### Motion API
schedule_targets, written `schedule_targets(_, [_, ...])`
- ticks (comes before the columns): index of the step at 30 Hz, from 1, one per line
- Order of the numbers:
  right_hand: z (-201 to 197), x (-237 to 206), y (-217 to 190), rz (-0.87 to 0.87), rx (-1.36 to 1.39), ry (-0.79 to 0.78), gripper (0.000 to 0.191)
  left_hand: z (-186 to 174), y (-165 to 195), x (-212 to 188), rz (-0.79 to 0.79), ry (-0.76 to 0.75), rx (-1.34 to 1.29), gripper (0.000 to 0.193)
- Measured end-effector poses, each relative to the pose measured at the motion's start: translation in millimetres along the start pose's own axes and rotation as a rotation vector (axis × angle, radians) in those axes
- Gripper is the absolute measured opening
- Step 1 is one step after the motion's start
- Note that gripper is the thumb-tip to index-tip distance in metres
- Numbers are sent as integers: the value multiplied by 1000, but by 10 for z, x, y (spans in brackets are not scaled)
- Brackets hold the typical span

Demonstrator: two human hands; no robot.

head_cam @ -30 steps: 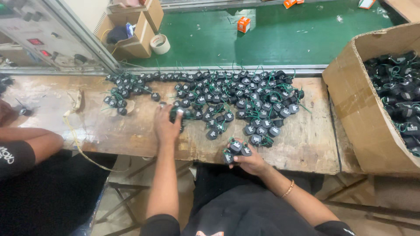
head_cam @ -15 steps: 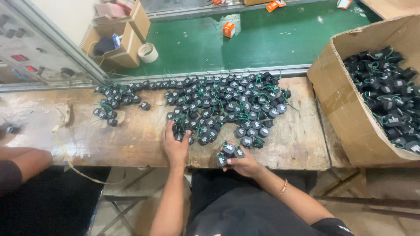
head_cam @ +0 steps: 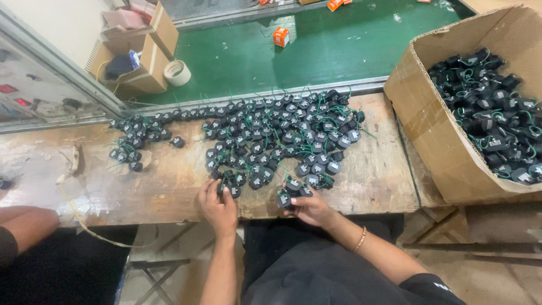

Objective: The person picks black plug components with green wires from a pile on the workbench, twists and joins the wire ends to the plug terminals by hand, and sets the finished plug on the table, repeating this assembly cycle continuously.

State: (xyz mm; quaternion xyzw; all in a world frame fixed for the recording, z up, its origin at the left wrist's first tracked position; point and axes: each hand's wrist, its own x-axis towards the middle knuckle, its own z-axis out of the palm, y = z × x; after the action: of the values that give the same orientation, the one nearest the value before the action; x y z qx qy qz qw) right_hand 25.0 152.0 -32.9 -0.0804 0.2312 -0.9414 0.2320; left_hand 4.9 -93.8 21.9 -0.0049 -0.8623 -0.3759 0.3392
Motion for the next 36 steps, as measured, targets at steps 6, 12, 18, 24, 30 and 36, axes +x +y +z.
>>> schedule_targets(6, [-100,-2,38,3,-10,-43,50,-101,-29,-193,207,-125,125,29])
schedule_targets(12, [-191,-5,70,4,-3,-10,53,-70,-102,-254,63,-97,-36,31])
schedule_targets(18, [-163,8,79,-26,40,18,54,44,-129,-226,-258,19,-607,37])
schedule_targets(24, [-56,18,58,-46,72,6,52,114,-47,-118,38,-89,-321,23])
schedule_targets(30, [28,35,23,-71,67,4,56,19,209,-74,270,-5,-251,28])
schedule_targets(36, [50,34,49,-83,42,22,65,75,564,-118,252,-276,-539,26])
